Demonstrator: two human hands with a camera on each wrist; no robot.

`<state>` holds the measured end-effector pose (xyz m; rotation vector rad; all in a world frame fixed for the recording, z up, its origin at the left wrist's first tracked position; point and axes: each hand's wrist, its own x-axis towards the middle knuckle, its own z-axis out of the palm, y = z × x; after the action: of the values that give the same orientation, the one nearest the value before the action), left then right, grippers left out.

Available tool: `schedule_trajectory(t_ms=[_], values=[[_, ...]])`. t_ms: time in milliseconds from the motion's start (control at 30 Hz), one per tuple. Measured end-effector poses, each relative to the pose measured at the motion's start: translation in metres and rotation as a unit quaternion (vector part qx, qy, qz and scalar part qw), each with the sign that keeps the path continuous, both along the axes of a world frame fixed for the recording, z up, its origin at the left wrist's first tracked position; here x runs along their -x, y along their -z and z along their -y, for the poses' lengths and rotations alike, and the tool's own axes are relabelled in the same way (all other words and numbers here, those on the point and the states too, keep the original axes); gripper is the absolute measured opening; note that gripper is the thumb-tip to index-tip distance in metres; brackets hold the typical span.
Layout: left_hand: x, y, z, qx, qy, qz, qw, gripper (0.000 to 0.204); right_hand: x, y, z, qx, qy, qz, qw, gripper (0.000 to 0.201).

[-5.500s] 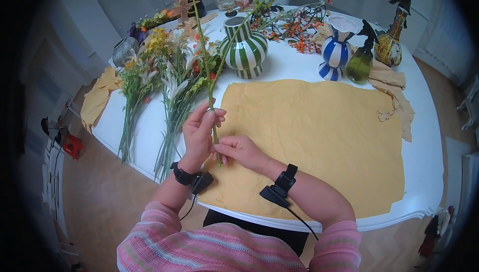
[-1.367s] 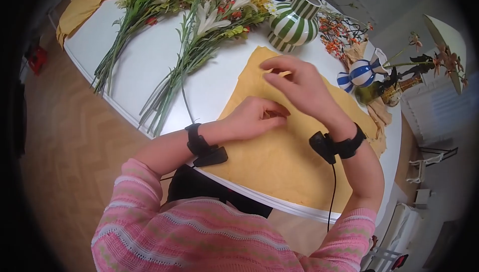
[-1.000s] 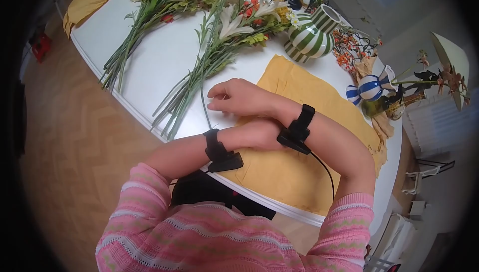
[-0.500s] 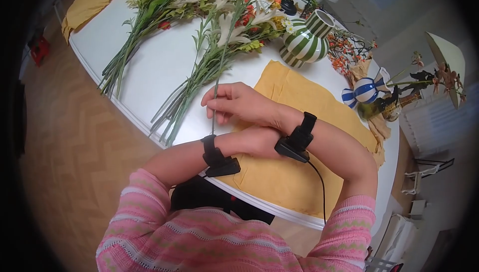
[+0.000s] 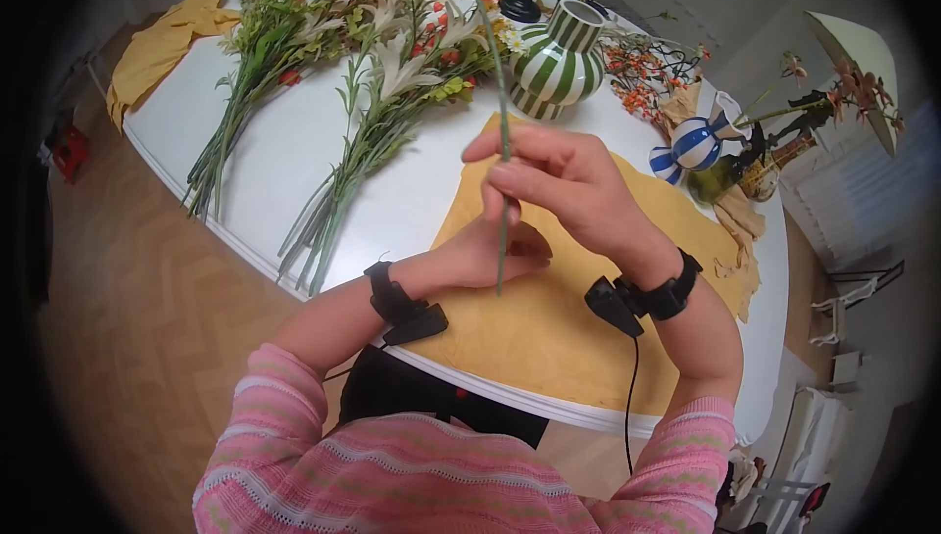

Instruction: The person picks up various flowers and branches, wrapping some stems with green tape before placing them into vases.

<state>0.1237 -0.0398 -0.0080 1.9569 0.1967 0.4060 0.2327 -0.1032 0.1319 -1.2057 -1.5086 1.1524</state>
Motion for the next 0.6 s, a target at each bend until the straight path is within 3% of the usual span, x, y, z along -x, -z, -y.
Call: schedule_trajectory(t_ms=[33, 133, 167, 233, 300, 400, 500, 567, 600], values=[[-0.001, 0.0, -0.001, -0.004, 0.003, 0.0, 1.0, 0.019, -0.005, 0.0, 0.013, -0.004, 0.003, 0.0, 1.0, 0.024], [-0.009, 0.002, -0.003, 0.195, -0.005, 0.06, 0.979, 0.018, -0.019, 0.002, 0.048, 0.024, -0.003, -0.013, 1.0, 0.025], [-0.009, 0.001, -0.003, 0.194, -0.003, 0.059, 0.979, 0.018, -0.023, 0.005, 0.057, 0.023, -0.001, -0.014, 1.0, 0.025], [-0.006, -0.004, -0.003, 0.264, -0.056, 0.111, 0.957, 0.023, -0.03, 0.014, 0.074, 0.042, 0.02, -0.016, 0.999, 0.024], [-0.006, -0.003, -0.008, 0.282, -0.053, 0.112, 0.951, 0.029, -0.036, 0.018, 0.091, 0.035, 0.024, -0.026, 0.999, 0.023], [-0.006, -0.006, -0.011, 0.36, -0.065, 0.16, 0.917, 0.041, -0.04, 0.02, 0.105, 0.16, 0.005, 0.006, 0.987, 0.024], [-0.009, -0.003, -0.014, 0.414, -0.061, 0.189, 0.888, 0.046, -0.044, 0.043, 0.113, 0.204, -0.023, 0.025, 0.978, 0.024], [-0.01, -0.004, -0.017, 0.416, -0.057, 0.192, 0.887, 0.051, -0.052, 0.043, 0.121, 0.187, -0.051, 0.042, 0.98, 0.023], [-0.011, -0.004, -0.017, 0.396, -0.115, 0.225, 0.883, 0.055, -0.056, 0.043, 0.127, 0.148, -0.074, 0.038, 0.985, 0.022]])
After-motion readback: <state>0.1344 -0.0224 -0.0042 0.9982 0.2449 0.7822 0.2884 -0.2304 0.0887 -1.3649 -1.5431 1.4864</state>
